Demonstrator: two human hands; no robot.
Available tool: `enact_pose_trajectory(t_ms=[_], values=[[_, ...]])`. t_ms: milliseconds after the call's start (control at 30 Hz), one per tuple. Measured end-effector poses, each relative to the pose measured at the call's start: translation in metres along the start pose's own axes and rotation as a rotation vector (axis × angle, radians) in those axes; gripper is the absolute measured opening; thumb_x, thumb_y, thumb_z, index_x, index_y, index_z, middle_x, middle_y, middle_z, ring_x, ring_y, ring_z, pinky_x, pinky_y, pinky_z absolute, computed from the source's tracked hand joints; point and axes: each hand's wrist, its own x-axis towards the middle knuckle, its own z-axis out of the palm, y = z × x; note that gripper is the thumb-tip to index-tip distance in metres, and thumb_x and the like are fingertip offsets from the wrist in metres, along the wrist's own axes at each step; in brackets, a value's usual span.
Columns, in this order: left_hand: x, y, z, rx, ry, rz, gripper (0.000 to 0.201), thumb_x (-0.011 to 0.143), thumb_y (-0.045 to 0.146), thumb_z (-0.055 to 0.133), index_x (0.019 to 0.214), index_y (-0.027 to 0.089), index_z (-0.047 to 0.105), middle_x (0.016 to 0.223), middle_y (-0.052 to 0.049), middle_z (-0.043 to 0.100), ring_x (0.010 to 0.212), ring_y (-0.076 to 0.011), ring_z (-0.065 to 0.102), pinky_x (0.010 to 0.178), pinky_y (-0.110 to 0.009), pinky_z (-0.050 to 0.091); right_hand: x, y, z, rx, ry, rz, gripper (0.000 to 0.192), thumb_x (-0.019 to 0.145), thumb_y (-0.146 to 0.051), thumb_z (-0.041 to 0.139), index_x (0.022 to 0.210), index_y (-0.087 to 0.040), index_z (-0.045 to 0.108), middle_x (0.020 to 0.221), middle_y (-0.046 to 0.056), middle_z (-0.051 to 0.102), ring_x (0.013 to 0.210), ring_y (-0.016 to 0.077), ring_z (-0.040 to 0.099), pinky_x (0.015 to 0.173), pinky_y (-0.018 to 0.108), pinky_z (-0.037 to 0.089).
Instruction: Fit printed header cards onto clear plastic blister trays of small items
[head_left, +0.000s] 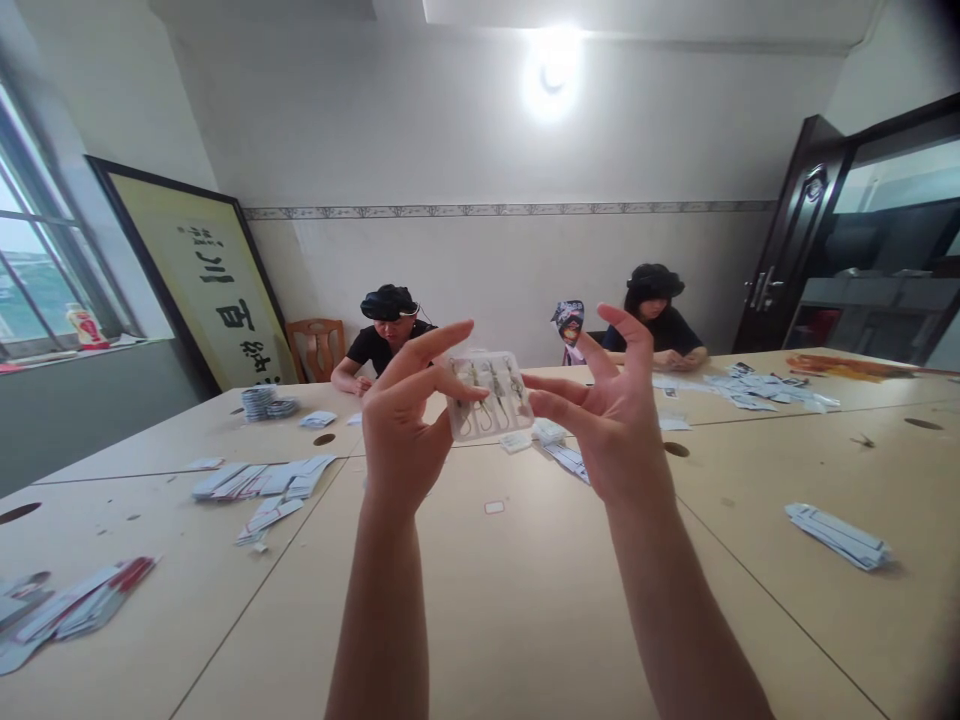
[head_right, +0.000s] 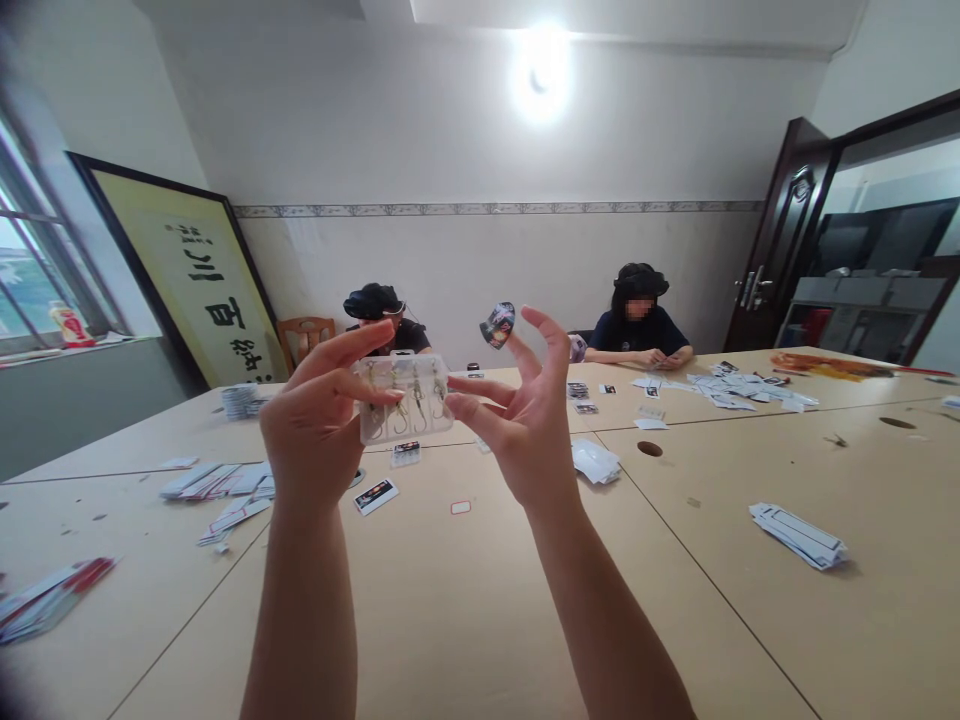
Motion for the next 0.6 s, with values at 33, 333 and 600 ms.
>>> enact_pose_trajectory(t_ms=[33, 333, 600], values=[[0.0, 0.0, 0.0, -0.016, -0.007, 0.005, 0.02, 0.078, 0.002, 0.077, 0.074, 0.022, 0.075, 0.129, -0.005, 0.068, 0.12, -0.0268, 0.065, 0.1, -0.045, 0.056, 0.001, 0.001, -0.001, -0.008, 0.003, -0.007, 0.094, 0.061, -0.024, 0.093, 0.138, -0.041, 0.04, 0.154, 0.009, 0.044, 0.086, 0.0218, 0.077, 0.076, 0.04, 0.067], [-0.001, 0.006, 0.0, 0.037, -0.091, 0.058, 0.029, 0.084, -0.004, 0.064, 0.075, 0.02, 0.076, 0.13, -0.005, 0.068, 0.121, -0.0237, 0.065, 0.099, -0.039, 0.057, 0.001, 0.005, 0.0, -0.092, -0.039, -0.013, 0.099, 0.062, -0.034, 0.094, 0.141, -0.042, 0.034, 0.155, 0.01, 0.043, 0.086, 0.0207, 0.077, 0.083, 0.039, 0.066], [-0.002, 0.016, 0.021, 0.103, -0.292, 0.122, 0.039, 0.091, -0.004, 0.048, 0.077, 0.021, 0.075, 0.13, -0.006, 0.067, 0.118, -0.0194, 0.067, 0.098, -0.035, 0.061, 0.003, 0.009, 0.003, -0.023, -0.004, 0.078, 0.104, 0.059, -0.04, 0.094, 0.144, -0.041, 0.033, 0.155, 0.013, 0.044, 0.087, 0.0221, 0.076, 0.077, 0.04, 0.066]])
